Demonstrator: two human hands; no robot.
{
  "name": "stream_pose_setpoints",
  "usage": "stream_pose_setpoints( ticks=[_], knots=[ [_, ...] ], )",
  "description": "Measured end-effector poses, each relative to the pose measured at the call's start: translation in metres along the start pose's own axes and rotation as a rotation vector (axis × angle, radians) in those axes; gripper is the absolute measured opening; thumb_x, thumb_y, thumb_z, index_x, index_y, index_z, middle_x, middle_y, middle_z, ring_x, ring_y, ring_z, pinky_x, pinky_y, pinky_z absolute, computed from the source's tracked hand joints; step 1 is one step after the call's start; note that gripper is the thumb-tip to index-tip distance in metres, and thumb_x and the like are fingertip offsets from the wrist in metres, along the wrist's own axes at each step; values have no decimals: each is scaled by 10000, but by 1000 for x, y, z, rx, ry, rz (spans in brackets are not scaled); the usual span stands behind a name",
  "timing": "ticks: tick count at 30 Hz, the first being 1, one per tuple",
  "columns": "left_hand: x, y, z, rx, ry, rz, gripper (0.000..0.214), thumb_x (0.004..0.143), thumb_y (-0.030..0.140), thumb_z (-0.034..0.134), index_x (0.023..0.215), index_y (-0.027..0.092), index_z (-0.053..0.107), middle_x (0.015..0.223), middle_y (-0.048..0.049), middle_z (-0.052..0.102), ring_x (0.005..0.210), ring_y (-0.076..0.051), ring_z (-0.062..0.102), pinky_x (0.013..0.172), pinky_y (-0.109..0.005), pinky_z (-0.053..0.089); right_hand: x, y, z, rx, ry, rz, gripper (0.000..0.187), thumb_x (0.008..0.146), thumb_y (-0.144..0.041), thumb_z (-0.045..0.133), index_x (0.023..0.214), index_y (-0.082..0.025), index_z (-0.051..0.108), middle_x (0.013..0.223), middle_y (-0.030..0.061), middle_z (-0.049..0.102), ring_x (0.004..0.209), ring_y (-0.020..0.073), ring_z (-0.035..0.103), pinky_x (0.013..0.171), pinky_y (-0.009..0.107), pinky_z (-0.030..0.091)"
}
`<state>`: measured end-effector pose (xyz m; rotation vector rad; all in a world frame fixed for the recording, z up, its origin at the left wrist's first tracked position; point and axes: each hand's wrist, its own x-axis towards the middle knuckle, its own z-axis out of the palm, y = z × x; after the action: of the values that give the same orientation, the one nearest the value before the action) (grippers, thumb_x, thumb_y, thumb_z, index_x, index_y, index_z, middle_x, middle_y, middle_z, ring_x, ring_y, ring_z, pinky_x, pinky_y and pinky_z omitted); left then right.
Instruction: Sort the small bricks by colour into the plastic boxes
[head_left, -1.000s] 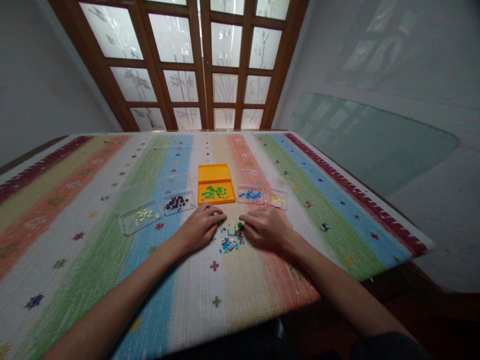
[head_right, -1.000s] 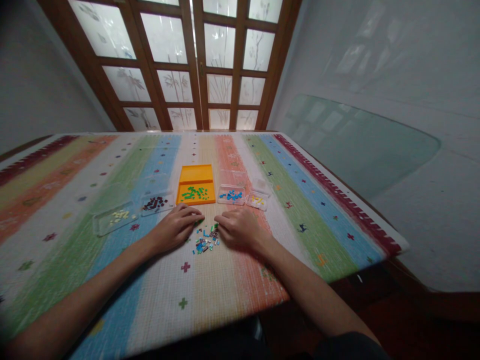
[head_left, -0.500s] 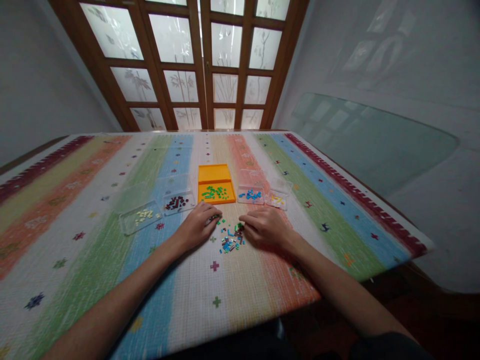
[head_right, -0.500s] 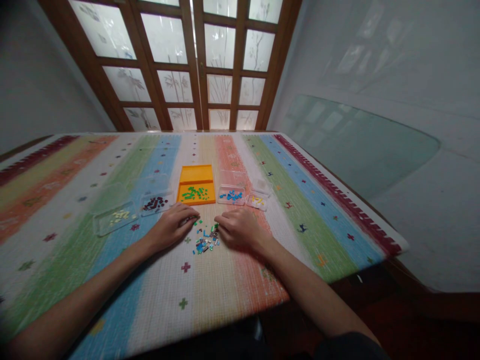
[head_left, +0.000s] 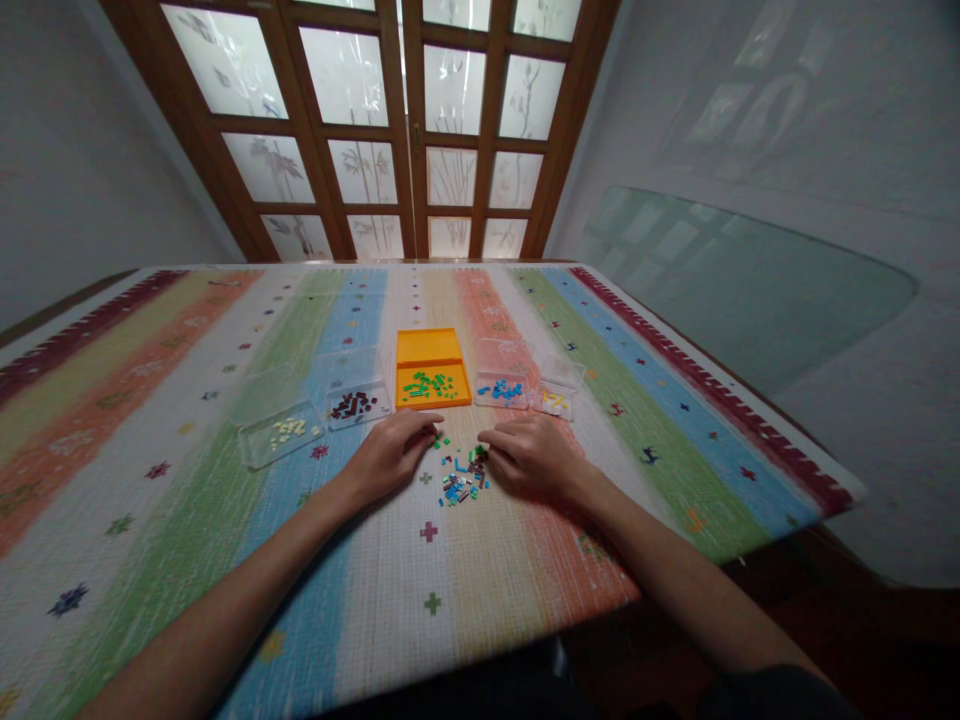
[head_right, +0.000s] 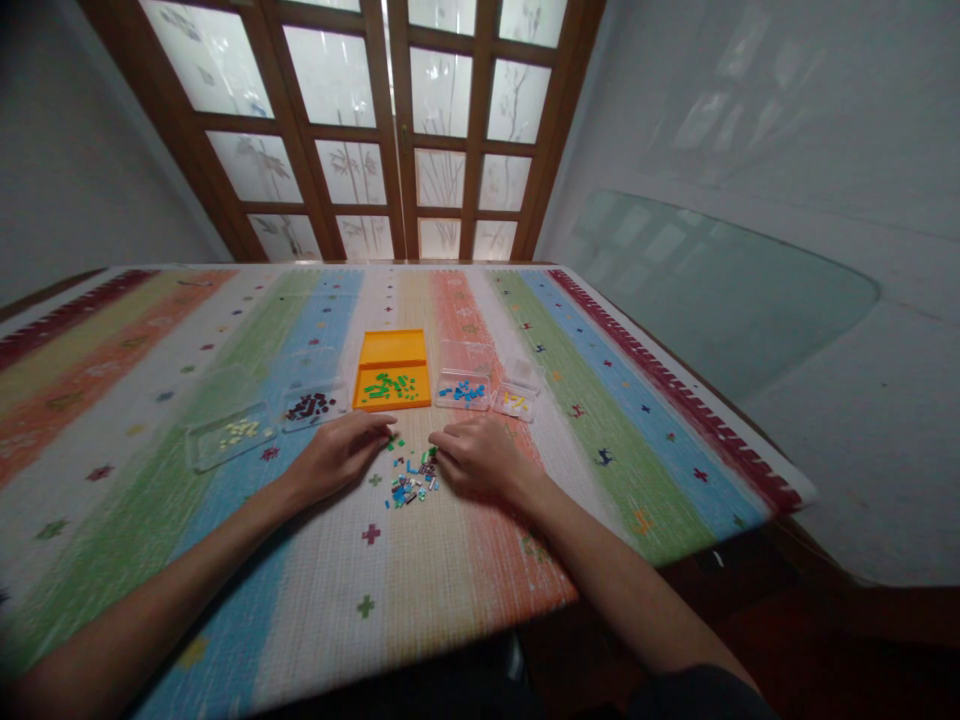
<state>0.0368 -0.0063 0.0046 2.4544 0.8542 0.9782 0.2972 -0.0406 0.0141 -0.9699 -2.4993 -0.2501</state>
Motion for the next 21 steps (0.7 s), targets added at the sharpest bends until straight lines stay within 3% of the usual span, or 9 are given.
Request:
stream_pose_setpoints(
  ticks=[5, 9, 21],
  knots=[
    [-5, -1, -6, -3, -38, -1, 339, 953, 210, 586, 1292, 188, 591, 1079, -94, 701, 985, -212, 664, 890, -397, 548, 1, -2, -1, 6, 3, 12, 211, 854, -162, 463, 755, -178, 649, 585, 6, 587, 507, 125, 411, 548, 330, 212],
    [-3, -2, -2, 62, -81, 92, 340, 961, 178, 565, 1299, 204, 598, 1153, -107, 684, 1051, -234, 620, 910, -427, 537, 2, -3, -3, -7, 14, -5, 216, 860, -178, 466, 758, -179, 657, 579, 5, 592, 503, 125, 417, 549, 330, 206],
    [5, 8, 8, 239, -193, 240, 320, 968, 77, 469, 1196, 207, 652, 1114, -63, 730, 900, -207, 572, 804, -343, 525, 2, -4, -3, 7, 3, 5, 211, 857, -174, 466, 758, -179, 652, 585, 7, 587, 507, 125, 404, 553, 334, 210]
  ],
)
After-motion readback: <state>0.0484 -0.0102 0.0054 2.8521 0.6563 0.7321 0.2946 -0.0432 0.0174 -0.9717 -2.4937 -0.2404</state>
